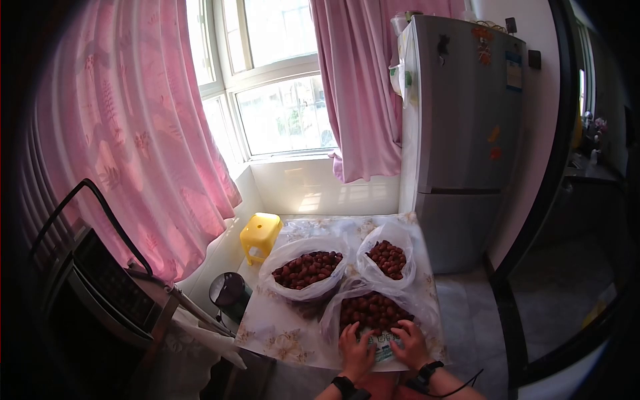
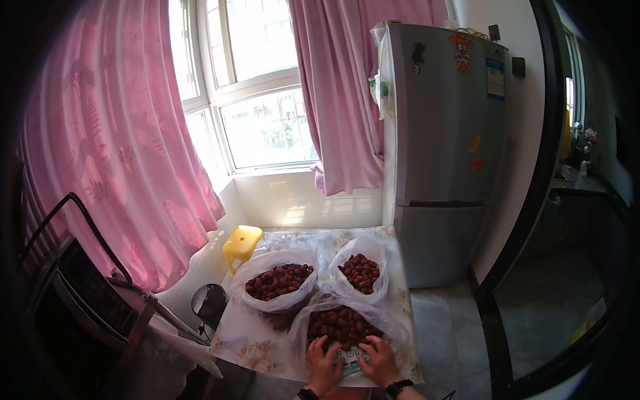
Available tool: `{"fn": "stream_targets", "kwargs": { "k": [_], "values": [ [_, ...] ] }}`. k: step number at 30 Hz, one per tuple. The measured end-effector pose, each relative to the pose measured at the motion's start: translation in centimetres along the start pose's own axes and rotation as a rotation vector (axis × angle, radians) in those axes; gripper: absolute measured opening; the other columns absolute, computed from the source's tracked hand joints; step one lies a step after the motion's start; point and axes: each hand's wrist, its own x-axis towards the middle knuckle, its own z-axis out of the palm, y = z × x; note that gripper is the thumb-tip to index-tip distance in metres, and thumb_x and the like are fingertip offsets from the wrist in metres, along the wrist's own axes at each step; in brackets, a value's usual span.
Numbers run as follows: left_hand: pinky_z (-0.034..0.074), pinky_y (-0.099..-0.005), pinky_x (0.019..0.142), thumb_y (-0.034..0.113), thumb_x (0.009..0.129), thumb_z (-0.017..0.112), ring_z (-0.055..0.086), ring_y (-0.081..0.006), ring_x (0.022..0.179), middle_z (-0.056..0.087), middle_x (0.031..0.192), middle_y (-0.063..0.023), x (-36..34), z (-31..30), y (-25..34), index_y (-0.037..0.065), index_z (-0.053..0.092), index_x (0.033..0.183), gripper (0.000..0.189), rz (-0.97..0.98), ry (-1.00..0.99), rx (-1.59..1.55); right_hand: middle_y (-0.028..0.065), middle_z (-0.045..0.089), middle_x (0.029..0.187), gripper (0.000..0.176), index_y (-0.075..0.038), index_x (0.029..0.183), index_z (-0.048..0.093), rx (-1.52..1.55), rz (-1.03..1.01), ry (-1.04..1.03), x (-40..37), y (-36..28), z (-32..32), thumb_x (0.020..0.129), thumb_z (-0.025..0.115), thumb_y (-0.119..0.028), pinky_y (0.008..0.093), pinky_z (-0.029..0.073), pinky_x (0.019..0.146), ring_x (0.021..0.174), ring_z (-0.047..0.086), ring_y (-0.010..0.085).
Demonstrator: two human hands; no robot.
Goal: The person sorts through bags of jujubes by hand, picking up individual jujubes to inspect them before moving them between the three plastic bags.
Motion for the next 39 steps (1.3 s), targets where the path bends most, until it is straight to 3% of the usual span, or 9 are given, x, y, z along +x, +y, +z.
{"fn": "stream_targets", "kwargs": {
  "k": [9,18,25,27,39],
  "values": [
    [0.032,-0.0529,0.112,0.018,0.081,0.078,0.049,-0.0336,0.134,0.062,0.131,-0.009,0.0,0.1,-0.2,0.016,0.07,0.123,0.042,0.024,-0.056,0.031,0.0161,0.061,0.127,0.04,-0.007,0.119,0.069,0.005,0.019,-0.015,-0.2,0.6,0.4,0.081,0.082,-0.014,0.0441,0.053,0.1,0.117,0.063,0.0364],
    [0.032,-0.0526,0.112,0.017,0.082,0.077,0.051,-0.0321,0.131,0.068,0.121,-0.0054,-0.2,0.4,-0.5,0.016,0.07,0.122,0.041,0.028,-0.062,0.015,0.0142,0.061,0.127,0.037,-0.007,0.118,0.07,0.006,0.02,-0.008,-0.2,0.5,0.3,0.083,0.08,-0.016,0.0437,0.053,0.099,0.115,0.063,0.0349],
    [0.033,-0.0528,0.112,0.016,0.082,0.077,0.05,-0.034,0.133,0.061,0.129,-0.0107,-0.2,0.1,-0.1,0.015,0.07,0.121,0.04,0.003,-0.061,-0.006,0.0141,0.061,0.126,0.036,-0.006,0.117,0.07,0.009,0.009,0.001,-0.2,0.7,0.4,0.083,0.08,-0.016,0.0437,0.053,0.098,0.114,0.064,0.0351],
    [0.033,-0.0516,0.11,0.015,0.077,0.081,0.05,-0.0357,0.133,0.059,0.131,-0.013,0.0,0.1,0.2,0.017,0.069,0.121,0.046,-0.008,0.053,0.007,0.0141,0.061,0.126,0.036,-0.006,0.116,0.07,0.006,0.009,0.001,-0.1,0.6,0.4,0.083,0.08,-0.015,0.0438,0.053,0.097,0.114,0.064,0.0351],
    [0.033,-0.0505,0.11,0.013,0.076,0.08,0.049,-0.0357,0.134,0.059,0.135,-0.0123,-0.1,0.6,-0.9,0.014,0.068,0.122,0.047,0.118,-0.06,0.026,0.0104,0.065,0.124,0.034,-0.008,0.115,0.07,-0.009,-0.067,-0.026,0.1,0.7,0.3,0.083,0.079,-0.014,0.0447,0.052,0.094,0.109,0.064,0.0336]
  ]
}}
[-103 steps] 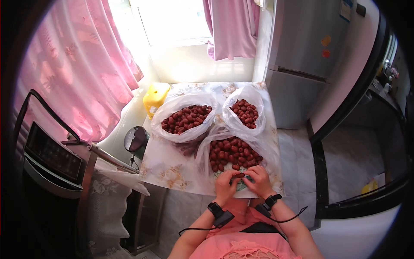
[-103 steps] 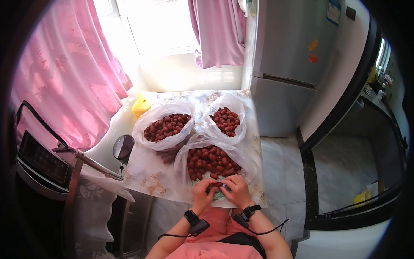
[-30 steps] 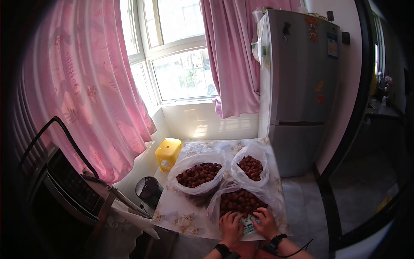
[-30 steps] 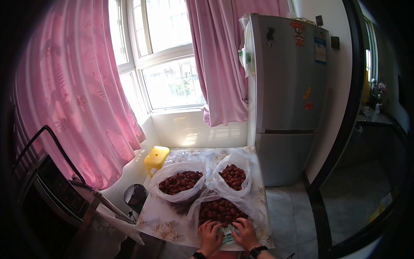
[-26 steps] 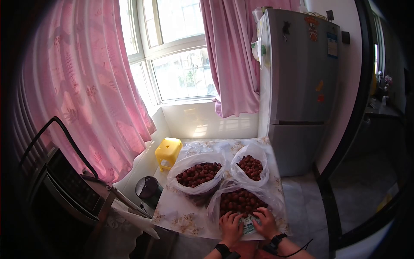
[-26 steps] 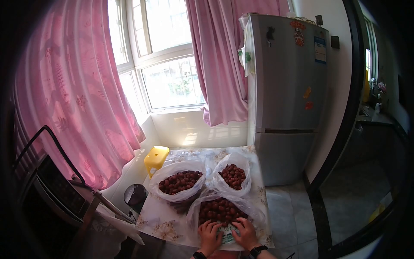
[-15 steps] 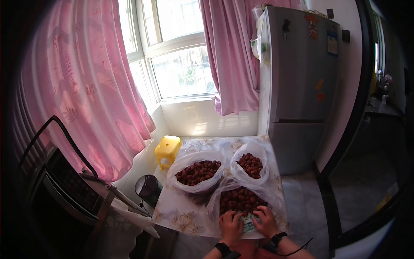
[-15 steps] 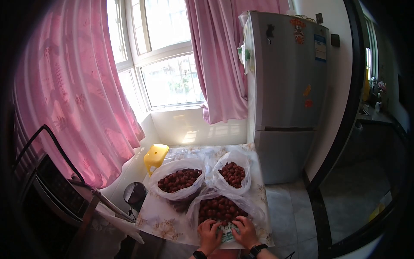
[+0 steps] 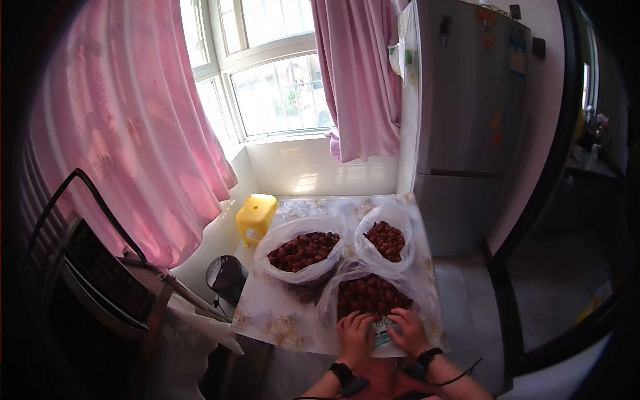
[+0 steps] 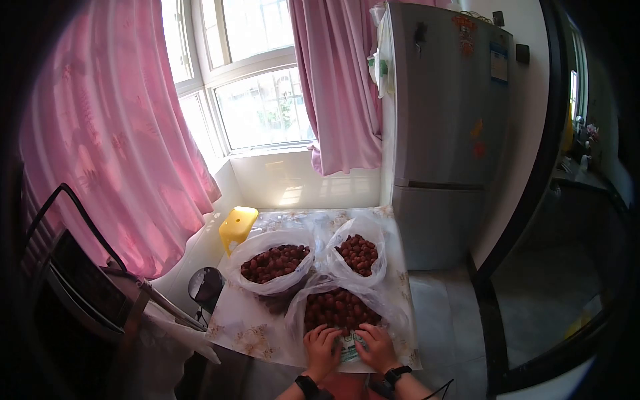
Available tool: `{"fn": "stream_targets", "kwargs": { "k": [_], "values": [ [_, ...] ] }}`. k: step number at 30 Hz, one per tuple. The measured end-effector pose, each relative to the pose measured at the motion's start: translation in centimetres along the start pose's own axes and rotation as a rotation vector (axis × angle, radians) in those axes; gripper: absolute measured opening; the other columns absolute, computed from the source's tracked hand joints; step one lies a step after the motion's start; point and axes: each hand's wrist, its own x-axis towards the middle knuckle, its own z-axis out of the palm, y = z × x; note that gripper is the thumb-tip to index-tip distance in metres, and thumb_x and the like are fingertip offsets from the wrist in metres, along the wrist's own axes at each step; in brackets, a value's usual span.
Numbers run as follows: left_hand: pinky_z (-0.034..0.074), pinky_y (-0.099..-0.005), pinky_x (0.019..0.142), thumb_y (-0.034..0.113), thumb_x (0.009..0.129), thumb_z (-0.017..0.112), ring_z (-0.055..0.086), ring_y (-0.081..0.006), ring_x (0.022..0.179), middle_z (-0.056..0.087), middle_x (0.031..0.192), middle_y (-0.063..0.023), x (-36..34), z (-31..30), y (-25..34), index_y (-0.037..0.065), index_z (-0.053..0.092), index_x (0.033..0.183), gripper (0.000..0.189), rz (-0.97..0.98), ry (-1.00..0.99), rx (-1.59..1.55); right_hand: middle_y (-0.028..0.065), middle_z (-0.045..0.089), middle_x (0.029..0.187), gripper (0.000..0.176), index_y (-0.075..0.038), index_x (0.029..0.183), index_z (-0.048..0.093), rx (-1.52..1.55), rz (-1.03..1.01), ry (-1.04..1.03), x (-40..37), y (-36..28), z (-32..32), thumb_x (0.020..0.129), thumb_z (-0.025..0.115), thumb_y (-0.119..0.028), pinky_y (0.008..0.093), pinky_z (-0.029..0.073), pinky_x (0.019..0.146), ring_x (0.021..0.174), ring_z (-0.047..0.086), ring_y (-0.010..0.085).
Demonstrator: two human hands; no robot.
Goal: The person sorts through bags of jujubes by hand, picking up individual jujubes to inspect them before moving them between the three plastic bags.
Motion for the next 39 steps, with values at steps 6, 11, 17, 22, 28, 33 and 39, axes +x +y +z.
{"fn": "stream_targets", "kwargs": {
  "k": [6,11,17,22,28,33,39],
  "values": [
    [0.037,-0.0526,0.108,0.008,0.079,0.079,0.048,-0.0429,0.129,0.048,0.143,-0.0221,0.4,-0.8,1.2,0.01,0.062,0.13,0.054,-0.16,0.108,-0.101,0.0109,0.065,0.121,0.031,-0.007,0.114,0.07,0.012,0.014,0.006,-0.1,-0.1,0.1,0.084,0.078,-0.011,0.0451,0.053,0.092,0.106,0.065,0.034],
    [0.036,-0.0501,0.108,0.008,0.078,0.079,0.05,-0.0386,0.127,0.054,0.135,-0.0173,0.2,-0.4,0.7,0.011,0.063,0.128,0.053,-0.161,0.085,-0.088,0.0104,0.065,0.116,0.03,-0.007,0.113,0.07,0.018,-0.011,0.042,0.0,-0.2,0.2,0.084,0.077,-0.011,0.0438,0.053,0.09,0.103,0.065,0.0334],
    [0.033,-0.0473,0.11,0.008,0.078,0.077,0.053,-0.0296,0.124,0.059,0.131,-0.0088,0.6,-0.8,1.0,0.013,0.066,0.127,0.05,-0.096,0.024,-0.066,0.0105,0.066,0.106,0.028,-0.007,0.11,0.069,0.03,-0.047,-0.006,0.0,-0.2,0.0,0.084,0.077,-0.011,0.0437,0.053,0.086,0.097,0.065,0.0335],
    [0.031,-0.0493,0.112,0.009,0.081,0.075,0.054,-0.0276,0.125,0.061,0.134,-0.004,1.2,-1.1,1.5,0.015,0.068,0.122,0.042,-0.012,-0.026,0.103,0.011,0.066,0.104,0.026,-0.007,0.108,0.069,0.023,-0.042,-0.011,0.0,-0.1,0.1,0.083,0.076,-0.012,0.0438,0.052,0.085,0.095,0.065,0.0337],
    [0.031,-0.0513,0.112,0.011,0.081,0.076,0.057,-0.0266,0.124,0.064,0.126,-0.0014,0.2,-0.4,0.7,0.016,0.065,0.11,0.031,-0.062,0.008,-0.051,0.0107,0.066,0.102,0.025,-0.007,0.108,0.069,0.033,-0.035,-0.017,0.1,-0.1,0.1,0.084,0.076,-0.012,0.0437,0.052,0.085,0.094,0.064,0.0335],
    [0.033,-0.0491,0.109,0.01,0.08,0.076,0.059,-0.0253,0.119,0.065,0.117,-0.0015,0.1,-0.3,0.4,0.015,0.065,0.107,0.029,-0.084,0.016,-0.079,0.0104,0.066,0.103,0.026,-0.007,0.108,0.069,0.03,-0.037,-0.019,0.0,-0.1,0.0,0.084,0.077,-0.013,0.0437,0.052,0.084,0.094,0.064,0.0333],
    [0.034,-0.0471,0.106,0.009,0.079,0.077,0.062,-0.0242,0.113,0.069,0.102,-0.0007,0.3,-0.5,0.6,0.014,0.066,0.103,0.027,-0.042,0.006,-0.094,0.0082,0.067,0.103,0.03,-0.009,0.108,0.072,0.054,-0.129,-0.077,0.0,-0.1,-0.1,0.082,0.082,-0.019,0.0425,0.052,0.082,0.094,0.065,0.0309]
  ]
}}
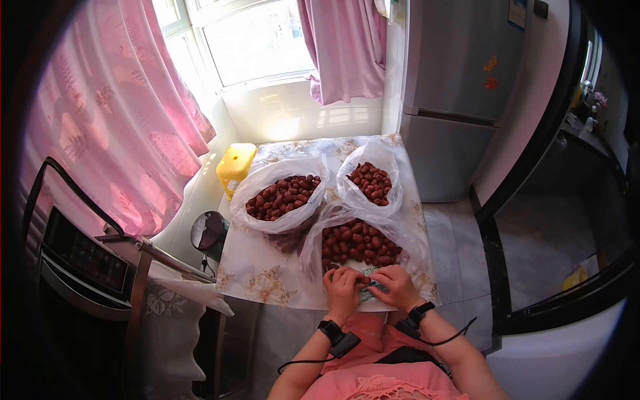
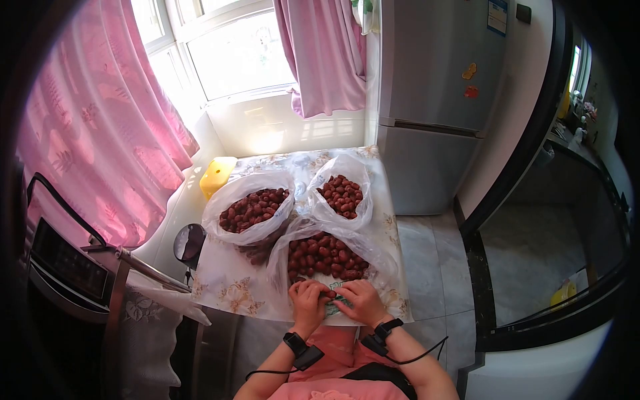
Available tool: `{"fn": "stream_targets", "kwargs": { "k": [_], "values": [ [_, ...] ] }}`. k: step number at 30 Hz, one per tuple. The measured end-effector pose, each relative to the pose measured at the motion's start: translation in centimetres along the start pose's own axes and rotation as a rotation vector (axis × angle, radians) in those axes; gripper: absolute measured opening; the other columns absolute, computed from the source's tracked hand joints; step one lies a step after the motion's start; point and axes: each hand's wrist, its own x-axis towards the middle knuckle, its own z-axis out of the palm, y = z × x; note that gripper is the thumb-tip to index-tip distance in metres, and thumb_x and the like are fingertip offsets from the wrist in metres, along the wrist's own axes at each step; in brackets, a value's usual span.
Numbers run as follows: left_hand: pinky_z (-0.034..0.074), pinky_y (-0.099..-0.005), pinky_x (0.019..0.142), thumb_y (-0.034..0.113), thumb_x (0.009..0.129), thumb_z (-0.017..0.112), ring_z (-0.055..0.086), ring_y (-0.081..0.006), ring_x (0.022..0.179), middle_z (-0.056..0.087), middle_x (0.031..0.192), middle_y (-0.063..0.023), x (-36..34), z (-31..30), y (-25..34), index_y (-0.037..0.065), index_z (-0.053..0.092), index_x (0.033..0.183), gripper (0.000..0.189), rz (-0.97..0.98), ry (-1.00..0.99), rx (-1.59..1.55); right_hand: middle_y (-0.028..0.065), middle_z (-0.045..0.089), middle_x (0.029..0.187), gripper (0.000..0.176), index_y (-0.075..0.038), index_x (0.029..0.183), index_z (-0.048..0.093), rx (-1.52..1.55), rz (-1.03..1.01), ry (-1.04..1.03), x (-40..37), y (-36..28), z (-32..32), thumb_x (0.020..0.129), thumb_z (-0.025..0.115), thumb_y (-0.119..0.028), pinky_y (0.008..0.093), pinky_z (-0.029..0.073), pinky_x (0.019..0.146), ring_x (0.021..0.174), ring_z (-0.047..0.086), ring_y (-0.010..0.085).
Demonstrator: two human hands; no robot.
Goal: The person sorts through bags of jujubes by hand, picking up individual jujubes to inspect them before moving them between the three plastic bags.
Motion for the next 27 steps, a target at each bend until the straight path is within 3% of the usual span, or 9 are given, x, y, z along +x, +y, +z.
{"fn": "stream_targets", "kwargs": {
  "k": [15,27],
  "values": [
    [0.036,-0.0462,0.103,0.014,0.083,0.075,0.063,-0.0249,0.11,0.069,0.104,-0.002,0.11,-0.3,-0.41,0.013,0.069,0.11,0.028,0.1,-0.04,-0.035,0.0075,0.066,0.104,0.032,-0.011,0.115,0.073,-0.032,-0.01,-0.061,0.06,0.08,0.2,0.084,0.079,-0.017,0.042,0.052,0.083,0.095,0.065,0.0297],
    [0.037,-0.0456,0.104,0.012,0.083,0.075,0.062,-0.0255,0.11,0.069,0.106,-0.0034,0.22,-0.7,-0.13,0.013,0.068,0.11,0.028,0.088,-0.043,-0.117,0.0081,0.065,0.105,0.027,-0.009,0.106,0.072,-0.018,0.013,-0.034,-0.18,0.51,0.55,0.083,0.08,-0.021,0.0422,0.052,0.082,0.095,0.065,0.0303]
  ]
}}
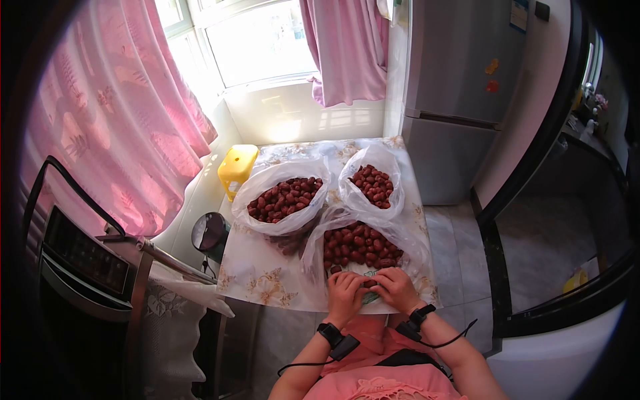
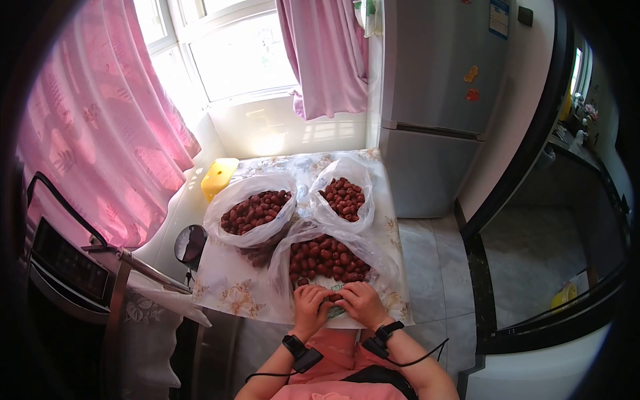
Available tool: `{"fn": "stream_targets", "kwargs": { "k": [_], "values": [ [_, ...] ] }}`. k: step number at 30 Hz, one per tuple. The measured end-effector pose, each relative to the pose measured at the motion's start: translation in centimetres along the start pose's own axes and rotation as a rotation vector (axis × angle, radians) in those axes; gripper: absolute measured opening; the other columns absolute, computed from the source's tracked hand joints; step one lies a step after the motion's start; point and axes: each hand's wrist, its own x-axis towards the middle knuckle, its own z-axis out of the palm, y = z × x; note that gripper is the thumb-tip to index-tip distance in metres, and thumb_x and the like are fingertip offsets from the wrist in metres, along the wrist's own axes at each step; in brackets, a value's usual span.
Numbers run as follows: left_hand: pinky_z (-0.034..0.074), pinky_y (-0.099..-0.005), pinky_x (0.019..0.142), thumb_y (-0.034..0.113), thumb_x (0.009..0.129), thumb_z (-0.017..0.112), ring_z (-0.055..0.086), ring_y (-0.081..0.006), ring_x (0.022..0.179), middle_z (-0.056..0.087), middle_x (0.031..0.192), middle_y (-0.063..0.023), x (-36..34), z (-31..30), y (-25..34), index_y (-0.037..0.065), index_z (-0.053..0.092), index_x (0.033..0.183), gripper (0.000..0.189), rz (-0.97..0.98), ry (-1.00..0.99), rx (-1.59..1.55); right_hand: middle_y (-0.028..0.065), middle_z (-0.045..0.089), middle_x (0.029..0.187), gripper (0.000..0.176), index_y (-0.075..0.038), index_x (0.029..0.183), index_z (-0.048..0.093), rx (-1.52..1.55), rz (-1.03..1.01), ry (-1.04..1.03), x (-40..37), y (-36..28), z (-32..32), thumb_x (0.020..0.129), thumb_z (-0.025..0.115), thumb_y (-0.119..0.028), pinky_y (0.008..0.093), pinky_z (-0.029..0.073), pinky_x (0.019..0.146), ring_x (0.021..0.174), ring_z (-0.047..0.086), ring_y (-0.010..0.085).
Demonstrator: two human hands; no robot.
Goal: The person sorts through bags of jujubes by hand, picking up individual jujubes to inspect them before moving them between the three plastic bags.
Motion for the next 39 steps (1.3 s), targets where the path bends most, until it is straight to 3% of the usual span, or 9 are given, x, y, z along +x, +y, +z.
{"fn": "stream_targets", "kwargs": {
  "k": [23,34,39],
  "values": [
    [0.039,-0.0453,0.101,0.028,0.085,0.081,0.063,-0.0272,0.109,0.068,0.106,-0.0049,-0.2,0.16,-0.14,0.011,0.068,0.107,0.031,-0.024,0.039,0.007,0.0079,0.065,0.105,0.025,-0.008,0.106,0.074,-0.004,0.028,-0.044,0.45,-0.5,-0.48,0.083,0.079,-0.017,0.0411,0.051,0.082,0.096,0.064,0.0296],
    [0.042,-0.0435,0.097,0.012,0.079,0.084,0.065,-0.0285,0.102,0.07,0.098,-0.0048,-0.06,0.07,0.28,0.011,0.069,0.102,0.028,-0.083,0.163,-0.127,0.0088,0.065,0.105,0.032,-0.008,0.113,0.073,-0.01,0.014,-0.042,0.73,-0.8,-0.65,0.084,0.08,-0.019,0.0411,0.051,0.083,0.097,0.064,0.0295],
    [0.043,-0.0437,0.096,0.011,0.08,0.082,0.065,-0.0289,0.1,0.07,0.097,-0.0055,-0.1,0.18,0.25,0.01,0.068,0.099,0.023,-0.103,0.167,-0.103,0.0094,0.065,0.106,0.032,-0.007,0.113,0.072,-0.001,0.027,-0.044,0.74,-0.84,-0.67,0.084,0.08,-0.018,0.0413,0.051,0.083,0.097,0.064,0.0304]
  ]
}}
